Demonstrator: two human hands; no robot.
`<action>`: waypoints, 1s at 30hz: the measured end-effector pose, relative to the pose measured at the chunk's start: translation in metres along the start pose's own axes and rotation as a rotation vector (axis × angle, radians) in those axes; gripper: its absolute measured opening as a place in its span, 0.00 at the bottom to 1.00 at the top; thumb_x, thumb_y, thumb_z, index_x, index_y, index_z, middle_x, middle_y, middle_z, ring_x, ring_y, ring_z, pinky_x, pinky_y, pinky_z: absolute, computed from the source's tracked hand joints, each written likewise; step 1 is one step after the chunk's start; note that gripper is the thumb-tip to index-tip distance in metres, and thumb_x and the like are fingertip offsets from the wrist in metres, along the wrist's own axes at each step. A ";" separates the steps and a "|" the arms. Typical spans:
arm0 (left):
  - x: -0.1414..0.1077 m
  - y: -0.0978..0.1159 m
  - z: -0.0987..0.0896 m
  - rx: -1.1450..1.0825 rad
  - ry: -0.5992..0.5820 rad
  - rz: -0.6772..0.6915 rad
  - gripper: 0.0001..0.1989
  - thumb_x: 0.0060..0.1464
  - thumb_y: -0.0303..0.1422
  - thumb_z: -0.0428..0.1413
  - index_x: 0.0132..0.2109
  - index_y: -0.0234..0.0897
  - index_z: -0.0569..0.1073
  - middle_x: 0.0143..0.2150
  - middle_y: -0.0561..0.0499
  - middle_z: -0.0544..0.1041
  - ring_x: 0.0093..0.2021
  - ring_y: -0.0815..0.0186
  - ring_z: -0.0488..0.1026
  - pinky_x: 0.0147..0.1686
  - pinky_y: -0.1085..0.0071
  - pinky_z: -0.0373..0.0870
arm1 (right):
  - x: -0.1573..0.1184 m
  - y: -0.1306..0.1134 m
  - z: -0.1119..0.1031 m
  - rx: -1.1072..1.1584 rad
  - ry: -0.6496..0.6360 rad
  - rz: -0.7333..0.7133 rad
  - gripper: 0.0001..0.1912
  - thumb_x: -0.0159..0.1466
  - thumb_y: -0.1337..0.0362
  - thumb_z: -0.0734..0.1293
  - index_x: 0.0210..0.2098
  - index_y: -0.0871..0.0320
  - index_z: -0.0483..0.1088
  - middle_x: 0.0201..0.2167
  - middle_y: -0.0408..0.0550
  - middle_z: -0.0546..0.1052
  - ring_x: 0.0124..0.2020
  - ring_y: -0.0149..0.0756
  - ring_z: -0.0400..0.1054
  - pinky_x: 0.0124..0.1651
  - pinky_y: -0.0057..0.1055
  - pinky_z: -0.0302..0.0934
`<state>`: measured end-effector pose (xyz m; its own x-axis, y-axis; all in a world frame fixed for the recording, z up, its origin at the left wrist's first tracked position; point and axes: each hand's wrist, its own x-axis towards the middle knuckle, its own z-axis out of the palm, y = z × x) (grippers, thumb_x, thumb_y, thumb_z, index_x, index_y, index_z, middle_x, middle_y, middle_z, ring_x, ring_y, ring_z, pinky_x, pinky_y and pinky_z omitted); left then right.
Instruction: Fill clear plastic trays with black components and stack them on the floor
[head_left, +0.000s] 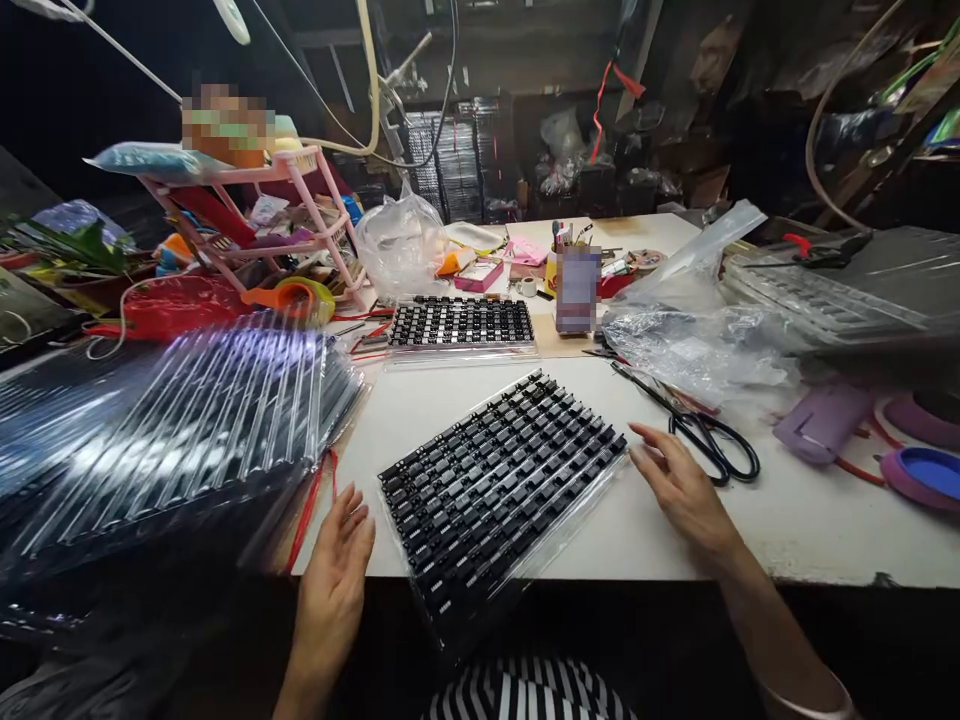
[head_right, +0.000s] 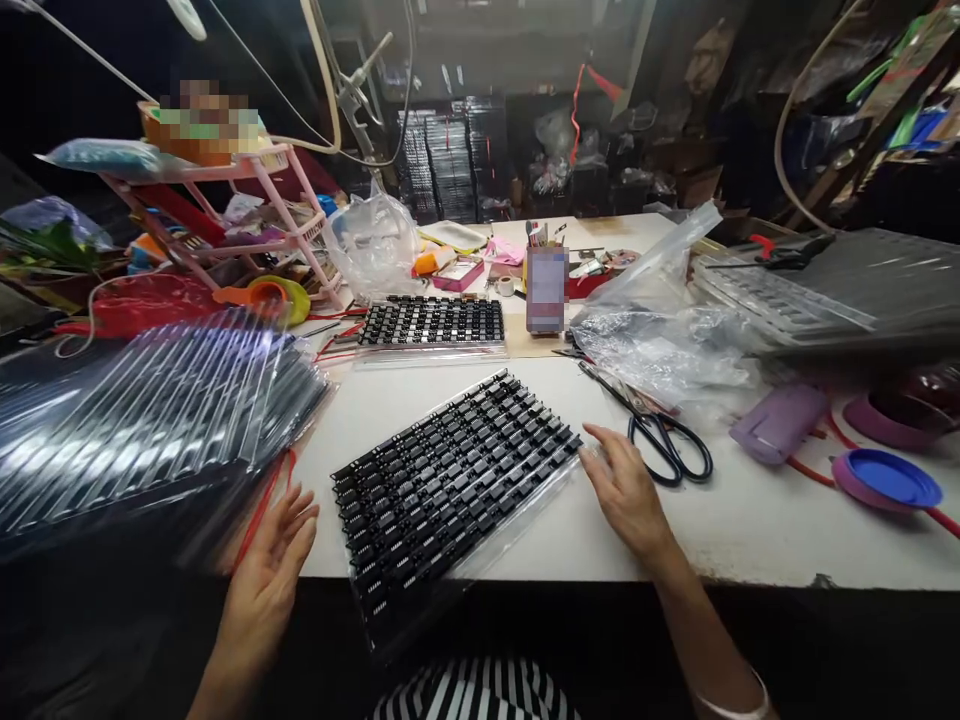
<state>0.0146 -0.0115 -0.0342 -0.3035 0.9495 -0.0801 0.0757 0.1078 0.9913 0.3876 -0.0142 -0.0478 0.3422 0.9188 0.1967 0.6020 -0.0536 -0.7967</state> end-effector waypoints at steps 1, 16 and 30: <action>-0.005 -0.003 0.001 -0.055 -0.021 -0.029 0.28 0.51 0.37 0.60 0.59 0.48 0.64 0.58 0.47 0.68 0.58 0.61 0.64 0.60 0.65 0.56 | 0.004 0.002 0.004 -0.031 -0.003 -0.032 0.24 0.62 0.50 0.60 0.51 0.58 0.68 0.49 0.54 0.72 0.51 0.46 0.65 0.55 0.45 0.58; 0.061 -0.005 0.012 -0.032 -0.247 0.061 0.26 0.56 0.42 0.55 0.60 0.47 0.62 0.58 0.47 0.69 0.61 0.61 0.61 0.62 0.63 0.52 | -0.046 -0.012 0.005 0.128 -0.024 0.197 0.25 0.63 0.47 0.59 0.54 0.55 0.64 0.32 0.46 0.75 0.34 0.37 0.70 0.37 0.32 0.64; 0.070 0.000 0.015 0.203 -0.176 0.017 0.28 0.53 0.49 0.54 0.59 0.48 0.64 0.56 0.48 0.71 0.54 0.56 0.68 0.58 0.54 0.58 | -0.021 -0.010 0.027 0.089 0.041 0.052 0.17 0.67 0.57 0.57 0.52 0.53 0.67 0.46 0.50 0.74 0.45 0.40 0.69 0.50 0.41 0.62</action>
<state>0.0077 0.0592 -0.0414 -0.1323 0.9863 -0.0983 0.2732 0.1316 0.9529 0.3550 -0.0222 -0.0593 0.4014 0.8989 0.1755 0.5172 -0.0643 -0.8534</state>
